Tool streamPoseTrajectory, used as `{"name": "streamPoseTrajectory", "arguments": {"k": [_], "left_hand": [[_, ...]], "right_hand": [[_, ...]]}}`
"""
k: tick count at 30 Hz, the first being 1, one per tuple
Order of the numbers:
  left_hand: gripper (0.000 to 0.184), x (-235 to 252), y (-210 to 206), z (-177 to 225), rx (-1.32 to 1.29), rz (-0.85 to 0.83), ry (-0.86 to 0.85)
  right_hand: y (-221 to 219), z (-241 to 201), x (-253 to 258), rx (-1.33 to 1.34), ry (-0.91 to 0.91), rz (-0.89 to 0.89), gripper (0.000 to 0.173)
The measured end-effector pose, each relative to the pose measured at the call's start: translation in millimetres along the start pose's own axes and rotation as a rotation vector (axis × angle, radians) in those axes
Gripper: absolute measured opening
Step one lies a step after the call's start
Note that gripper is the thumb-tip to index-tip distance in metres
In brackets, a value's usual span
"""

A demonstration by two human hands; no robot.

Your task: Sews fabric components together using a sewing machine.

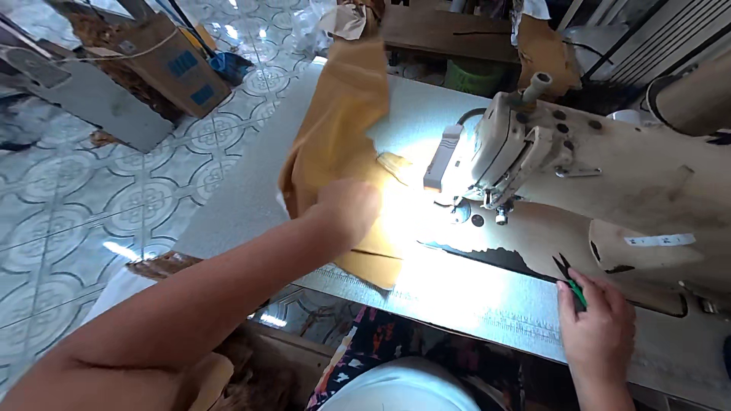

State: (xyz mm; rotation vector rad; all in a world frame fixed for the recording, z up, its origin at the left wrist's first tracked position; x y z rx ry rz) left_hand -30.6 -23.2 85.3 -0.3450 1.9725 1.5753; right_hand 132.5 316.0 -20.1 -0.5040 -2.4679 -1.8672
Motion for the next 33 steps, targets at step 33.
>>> {"name": "streamPoseTrajectory", "arguments": {"k": [33], "left_hand": [[0.022, 35, -111, -89, -0.262, 0.832, -0.578]], "right_hand": [[-44, -118, 35, 0.066, 0.322, -0.128, 0.031]]}}
Point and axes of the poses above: each hand's wrist, its own x-axis towards the middle knuckle, its own y-axis out of the back of the hand, z = x × y, the point moved 1 cm from there along x, towards the middle knuckle, and after that the axes turned 14 degrees about -z, right-handed, at the moved point
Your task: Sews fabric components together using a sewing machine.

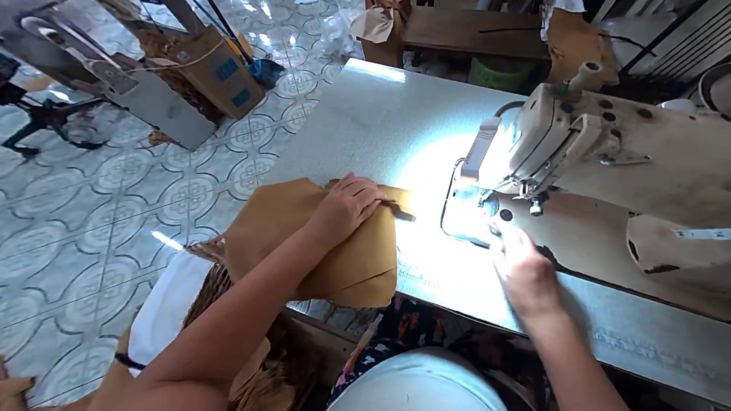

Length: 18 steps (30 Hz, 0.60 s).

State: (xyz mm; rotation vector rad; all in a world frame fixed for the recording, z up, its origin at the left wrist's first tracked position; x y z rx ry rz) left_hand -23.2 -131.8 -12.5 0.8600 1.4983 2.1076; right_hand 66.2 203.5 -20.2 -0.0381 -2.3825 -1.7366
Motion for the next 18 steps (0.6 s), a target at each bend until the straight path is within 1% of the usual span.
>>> {"name": "streamPoseTrajectory", "arguments": {"k": [3, 5, 6, 9, 11, 14, 15, 16, 18], "left_hand": [[0.023, 8, -5, 13, 0.037, -0.024, -0.053], [0.024, 8, -2, 11, 0.014, -0.043, 0.011], [0.023, 6, 2, 8, -0.003, -0.044, 0.063], [0.023, -5, 9, -6, -0.052, -0.016, 0.186], [0.024, -11, 9, -10, -0.067, -0.012, 0.183], [0.025, -12, 7, -10, -0.076, -0.009, 0.148], [0.027, -12, 7, -10, -0.09, -0.017, 0.155], [0.029, -12, 8, -9, -0.106, -0.026, 0.163], [0.028, -11, 9, -9, -0.12, -0.031, 0.175]], "right_hand": [[31, 51, -40, -0.022, -0.089, 0.012, 0.039], [42, 64, -52, 0.006, -0.121, 0.005, 0.043], [45, 61, -52, 0.035, -0.124, -0.011, 0.045], [36, 25, -34, 0.163, -0.052, -0.066, 0.042], [21, -10, -11, 0.229, 0.008, -0.106, 0.038], [-4, -58, 28, 0.158, 0.069, -0.13, 0.031], [-9, -70, 41, 0.129, 0.047, -0.183, 0.031], [-12, -79, 51, 0.105, 0.026, -0.231, 0.032], [-18, -82, 62, 0.08, 0.053, -0.198, 0.028]]}}
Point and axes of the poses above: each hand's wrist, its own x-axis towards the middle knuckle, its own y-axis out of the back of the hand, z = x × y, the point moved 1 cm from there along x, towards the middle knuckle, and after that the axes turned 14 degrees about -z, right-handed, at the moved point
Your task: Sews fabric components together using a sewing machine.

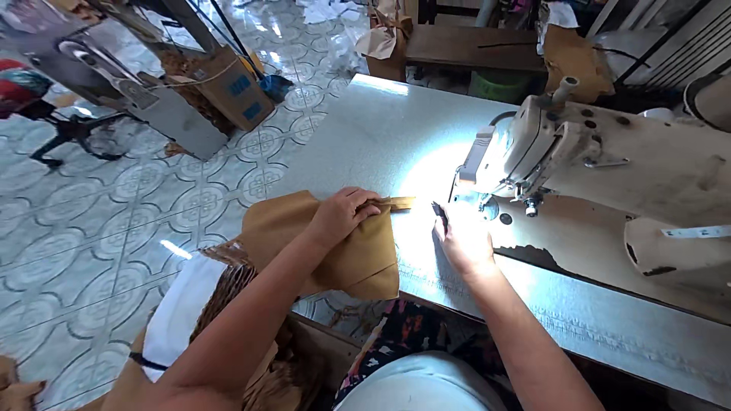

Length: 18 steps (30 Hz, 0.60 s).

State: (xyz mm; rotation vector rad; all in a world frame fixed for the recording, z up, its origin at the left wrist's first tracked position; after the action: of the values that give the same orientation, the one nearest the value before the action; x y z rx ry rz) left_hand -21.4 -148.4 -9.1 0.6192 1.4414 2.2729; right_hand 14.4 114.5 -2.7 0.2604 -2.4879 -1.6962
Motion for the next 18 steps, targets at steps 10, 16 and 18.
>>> {"name": "streamPoseTrajectory", "arguments": {"k": [10, 16, 18], "left_hand": [[0.021, 17, -6, 45, -0.12, 0.01, -0.344], [0.022, 46, -25, 123, -0.269, -0.073, -0.55], [0.019, 48, -22, 147, -0.356, -0.107, -0.607]], "right_hand": [[65, 179, -162, -0.156, -0.299, 0.223, 0.042], [88, 197, -202, -0.132, -0.293, 0.24, 0.052], [81, 152, -182, 0.085, -0.06, 0.254, 0.059]]}}
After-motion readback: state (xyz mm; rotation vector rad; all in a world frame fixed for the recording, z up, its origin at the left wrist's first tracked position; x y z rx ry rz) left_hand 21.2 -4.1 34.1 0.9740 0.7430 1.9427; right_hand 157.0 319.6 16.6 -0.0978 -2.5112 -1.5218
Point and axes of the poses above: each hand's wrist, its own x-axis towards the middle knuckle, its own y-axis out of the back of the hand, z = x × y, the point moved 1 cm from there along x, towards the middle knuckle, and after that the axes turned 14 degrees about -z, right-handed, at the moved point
